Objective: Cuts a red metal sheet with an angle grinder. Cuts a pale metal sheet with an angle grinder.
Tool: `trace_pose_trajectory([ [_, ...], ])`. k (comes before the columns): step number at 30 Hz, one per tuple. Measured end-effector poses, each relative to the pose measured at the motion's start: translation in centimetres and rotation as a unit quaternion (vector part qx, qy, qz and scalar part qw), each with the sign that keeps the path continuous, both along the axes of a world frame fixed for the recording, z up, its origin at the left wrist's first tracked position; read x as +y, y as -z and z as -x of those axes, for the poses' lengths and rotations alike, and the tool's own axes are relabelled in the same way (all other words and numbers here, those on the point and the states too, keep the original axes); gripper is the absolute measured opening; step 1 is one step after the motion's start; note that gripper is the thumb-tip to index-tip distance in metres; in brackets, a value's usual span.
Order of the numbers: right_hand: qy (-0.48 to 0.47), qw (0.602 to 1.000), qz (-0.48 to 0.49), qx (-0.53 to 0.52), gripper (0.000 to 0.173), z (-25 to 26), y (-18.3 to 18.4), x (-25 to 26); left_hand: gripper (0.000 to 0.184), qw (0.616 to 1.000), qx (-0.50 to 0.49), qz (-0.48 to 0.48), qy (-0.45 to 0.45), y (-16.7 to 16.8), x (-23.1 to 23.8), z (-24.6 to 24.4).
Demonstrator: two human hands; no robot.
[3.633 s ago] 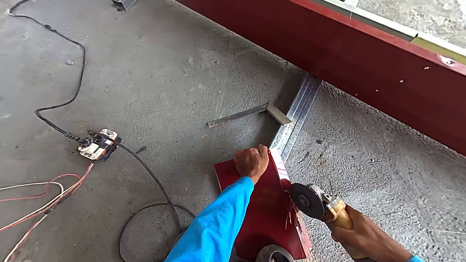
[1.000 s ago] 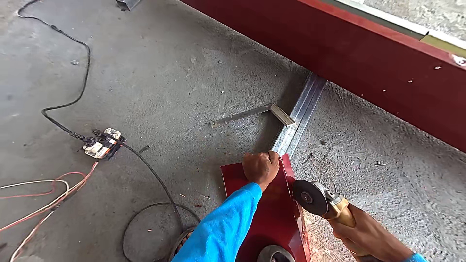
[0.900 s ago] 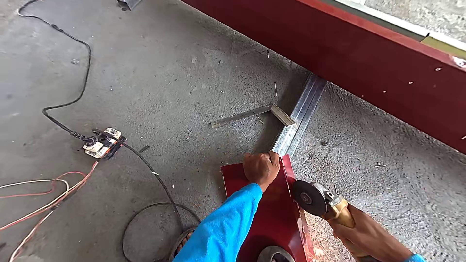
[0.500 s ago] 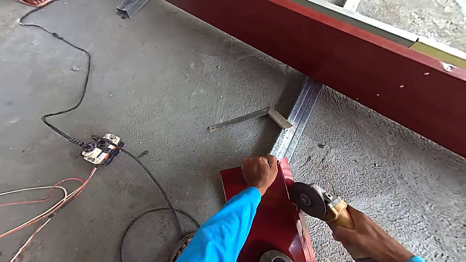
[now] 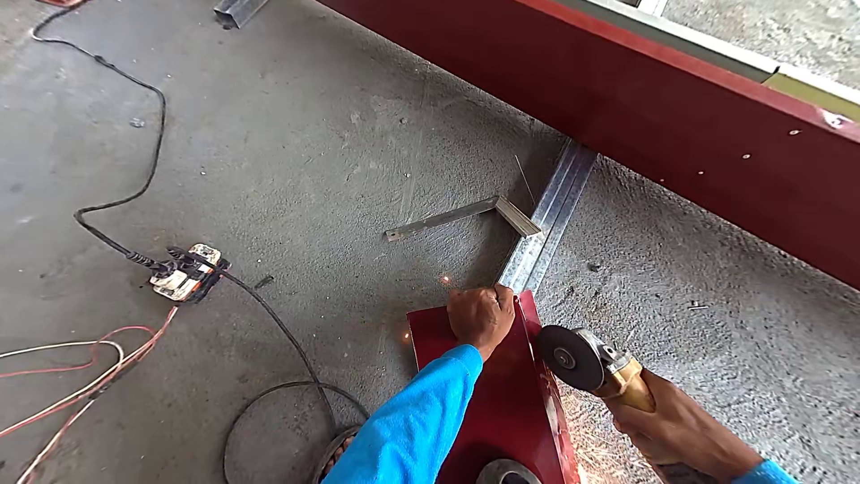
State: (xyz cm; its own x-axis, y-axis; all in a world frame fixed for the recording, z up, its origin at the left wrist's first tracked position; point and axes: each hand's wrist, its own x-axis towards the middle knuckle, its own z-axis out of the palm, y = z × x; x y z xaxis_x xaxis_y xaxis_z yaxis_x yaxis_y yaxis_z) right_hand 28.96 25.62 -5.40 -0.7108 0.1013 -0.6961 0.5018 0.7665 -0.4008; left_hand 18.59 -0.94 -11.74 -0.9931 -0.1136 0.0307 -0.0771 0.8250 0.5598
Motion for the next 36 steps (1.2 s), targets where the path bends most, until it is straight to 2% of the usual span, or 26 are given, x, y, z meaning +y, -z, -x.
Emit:
trace_pose_trajectory([
  [4, 0.004, 1.000, 0.006, -0.005, 0.078, 0.0, -0.1, -0.2, 0.055, 1.000, 0.028, 0.000, -0.004, 0.2, 0.2, 0.0],
  [10, -0.002, 1.000, 0.000, 0.003, 0.077, 0.1, 0.1, -0.1, 0.056, 1.000, 0.002, -0.003, 0.009, -0.7, 0.2, -0.1],
  [16, -0.008, 1.000, -0.016, 0.010, 0.075, 0.8, -0.3, -0.4, 0.055, 1.000, 0.019, -0.004, 0.003, -0.5, 0.5, 0.0],
  [20, -0.008, 1.000, -0.009, 0.000, 0.081, 0.8, -0.1, -0.2, 0.055, 1.000, 0.019, -0.003, 0.006, -0.5, 0.5, 0.1],
  [25, 0.000, 1.000, 0.001, 0.017, 0.079, 0.5, -0.4, -0.1, 0.055, 1.000, -0.018, 0.009, 0.009, -0.9, 0.4, 0.2],
  [36, -0.007, 1.000, -0.004, 0.006, 0.077, 1.1, -0.6, -0.3, 0.055, 1.000, -0.003, 0.013, 0.011, -1.0, 0.6, -0.1],
])
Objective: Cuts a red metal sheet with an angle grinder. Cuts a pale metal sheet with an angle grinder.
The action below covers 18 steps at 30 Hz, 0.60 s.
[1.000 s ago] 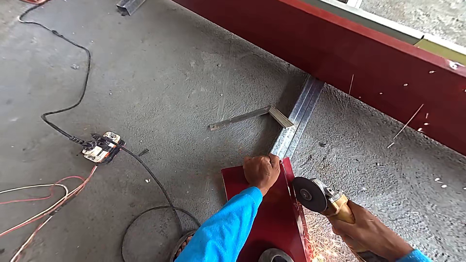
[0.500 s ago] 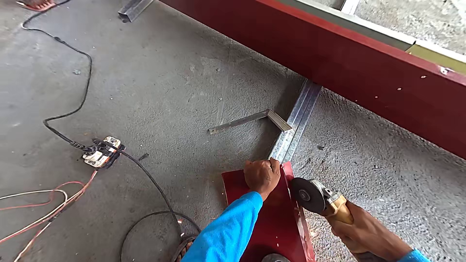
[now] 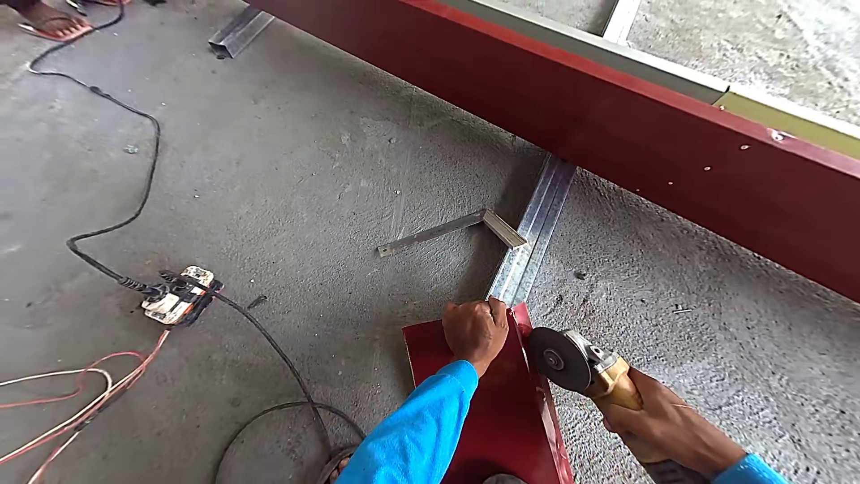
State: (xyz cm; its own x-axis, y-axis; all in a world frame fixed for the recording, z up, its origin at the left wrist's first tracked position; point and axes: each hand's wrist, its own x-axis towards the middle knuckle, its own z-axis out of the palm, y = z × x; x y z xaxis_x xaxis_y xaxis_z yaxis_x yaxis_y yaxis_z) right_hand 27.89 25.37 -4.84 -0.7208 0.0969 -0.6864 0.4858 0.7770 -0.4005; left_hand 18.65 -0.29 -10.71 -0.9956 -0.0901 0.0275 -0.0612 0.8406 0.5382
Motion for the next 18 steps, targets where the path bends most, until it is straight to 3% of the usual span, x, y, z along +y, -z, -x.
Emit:
trace_pose_trajectory([
  [7, 0.012, 1.000, 0.018, 0.017, 0.075, 0.6, 0.0, 0.1, 0.053, 0.999, 0.043, -0.006, -0.002, 0.4, 0.1, -0.1],
  [18, 0.028, 0.999, 0.023, 0.011, 0.074, 1.3, -0.7, -0.6, 0.054, 0.999, 0.035, 0.001, -0.003, 0.2, 0.3, -0.1],
])
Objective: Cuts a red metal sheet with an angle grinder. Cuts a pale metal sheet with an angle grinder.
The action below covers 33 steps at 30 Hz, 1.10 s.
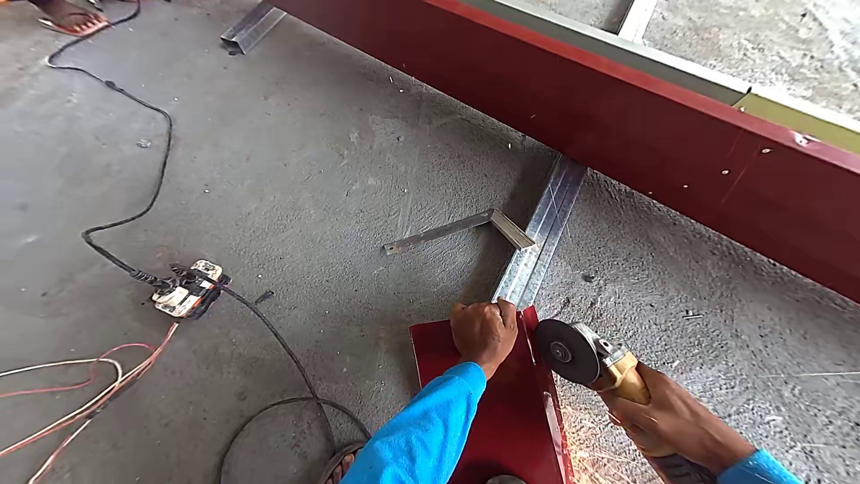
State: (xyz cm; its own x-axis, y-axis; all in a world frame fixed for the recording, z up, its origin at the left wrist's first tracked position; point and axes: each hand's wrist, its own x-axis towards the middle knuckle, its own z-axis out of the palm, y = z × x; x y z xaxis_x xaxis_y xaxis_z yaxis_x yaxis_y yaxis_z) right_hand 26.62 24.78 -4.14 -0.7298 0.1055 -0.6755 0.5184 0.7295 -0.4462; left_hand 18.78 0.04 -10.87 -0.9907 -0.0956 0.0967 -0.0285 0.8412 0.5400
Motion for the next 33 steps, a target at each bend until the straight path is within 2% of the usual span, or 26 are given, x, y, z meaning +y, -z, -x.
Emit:
trace_pose_trajectory([
  [14, -0.019, 1.000, -0.017, -0.001, 0.075, 0.5, 0.3, 0.0, 0.056, 1.000, -0.022, -0.003, 0.013, -0.3, 0.0, -0.1],
  [21, -0.013, 1.000, -0.014, 0.002, 0.075, 0.9, 0.2, -0.2, 0.055, 1.000, 0.023, -0.006, 0.000, 0.3, 0.1, -0.1],
  [33, -0.007, 1.000, -0.010, 0.014, 0.072, 2.1, -0.2, -0.4, 0.055, 1.000, 0.003, -0.003, 0.008, 0.0, 0.1, -0.1],
])
